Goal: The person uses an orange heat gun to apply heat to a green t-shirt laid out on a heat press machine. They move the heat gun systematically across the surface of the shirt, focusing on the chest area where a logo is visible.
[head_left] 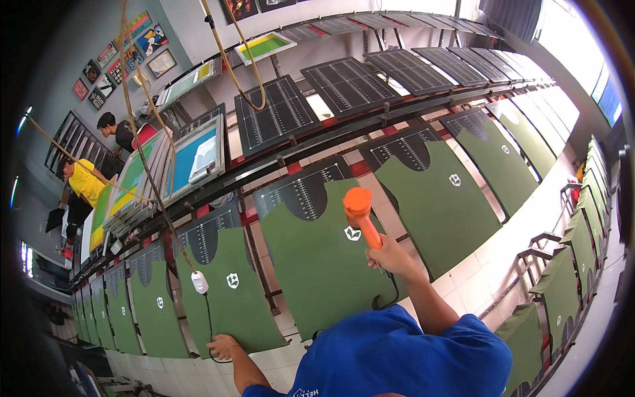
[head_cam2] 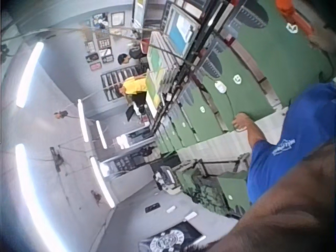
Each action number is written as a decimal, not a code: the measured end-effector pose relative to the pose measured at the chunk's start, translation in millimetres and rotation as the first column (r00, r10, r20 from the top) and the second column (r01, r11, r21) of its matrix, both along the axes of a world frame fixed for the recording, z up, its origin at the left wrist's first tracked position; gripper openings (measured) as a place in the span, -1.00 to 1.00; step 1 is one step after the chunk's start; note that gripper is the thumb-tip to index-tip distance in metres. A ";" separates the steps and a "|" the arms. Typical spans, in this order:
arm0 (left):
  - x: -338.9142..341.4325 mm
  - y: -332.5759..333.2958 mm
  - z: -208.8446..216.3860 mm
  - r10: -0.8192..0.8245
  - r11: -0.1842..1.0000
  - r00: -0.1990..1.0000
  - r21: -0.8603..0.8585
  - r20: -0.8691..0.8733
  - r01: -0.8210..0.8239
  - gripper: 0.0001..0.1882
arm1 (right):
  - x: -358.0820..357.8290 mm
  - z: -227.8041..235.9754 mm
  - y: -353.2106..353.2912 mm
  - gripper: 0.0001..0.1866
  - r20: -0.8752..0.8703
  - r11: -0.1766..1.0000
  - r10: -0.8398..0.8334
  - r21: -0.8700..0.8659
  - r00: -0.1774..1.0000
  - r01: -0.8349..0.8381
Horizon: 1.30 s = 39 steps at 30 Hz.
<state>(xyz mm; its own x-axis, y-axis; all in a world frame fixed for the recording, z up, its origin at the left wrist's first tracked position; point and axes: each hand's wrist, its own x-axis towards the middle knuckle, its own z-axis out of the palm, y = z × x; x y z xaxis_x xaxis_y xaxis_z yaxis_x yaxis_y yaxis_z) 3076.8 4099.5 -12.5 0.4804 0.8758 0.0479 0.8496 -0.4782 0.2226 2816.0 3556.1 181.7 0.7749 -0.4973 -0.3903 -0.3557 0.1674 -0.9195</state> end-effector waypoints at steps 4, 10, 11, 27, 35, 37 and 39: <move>-4.0 29.9 2.2 -0.053 0.997 0.998 -0.056 0.042 0.055 -0.44 | 2.5 3.1 43.0 -0.70 0.055 0.996 0.008 0.085 0.998 -0.013; 18.8 142.3 32.1 -0.282 0.955 0.949 0.135 0.141 0.263 -0.43 | 53.2 4.1 154.5 -0.66 0.112 0.951 0.202 0.216 0.973 -0.222; 25.7 168.0 41.5 -0.287 0.953 0.940 0.155 0.183 0.261 -0.47 | 65.7 7.0 176.2 -0.66 0.120 0.935 0.253 0.226 0.960 -0.274; 158.9 509.3 188.5 -0.258 0.958 0.925 0.197 0.278 0.208 -0.59 | 216.7 27.3 423.8 -0.70 0.135 0.914 0.306 0.236 0.942 -0.331; 198.6 527.8 115.0 -0.230 0.971 0.961 0.099 0.156 0.216 -0.58 | 257.7 14.5 398.2 -0.71 0.040 0.976 0.170 0.132 0.985 -0.174; 202.5 529.5 102.3 -0.252 0.967 0.955 0.079 0.158 0.243 -0.58 | 267.4 13.6 393.2 -0.71 0.013 0.977 0.162 0.136 0.987 -0.163; 210.6 521.8 89.8 -0.290 0.957 0.944 0.058 0.158 0.285 -0.59 | 274.4 13.8 392.7 -0.70 -0.013 0.979 0.147 0.143 0.989 -0.143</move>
<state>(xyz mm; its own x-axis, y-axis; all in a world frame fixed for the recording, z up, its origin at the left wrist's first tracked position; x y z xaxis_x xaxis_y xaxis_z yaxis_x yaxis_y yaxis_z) 3287.4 4621.3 77.4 0.6946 0.6980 0.1742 0.6284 -0.7066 0.3255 3090.4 3948.8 195.5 0.8246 -0.3188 -0.4673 -0.4067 0.2400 -0.8814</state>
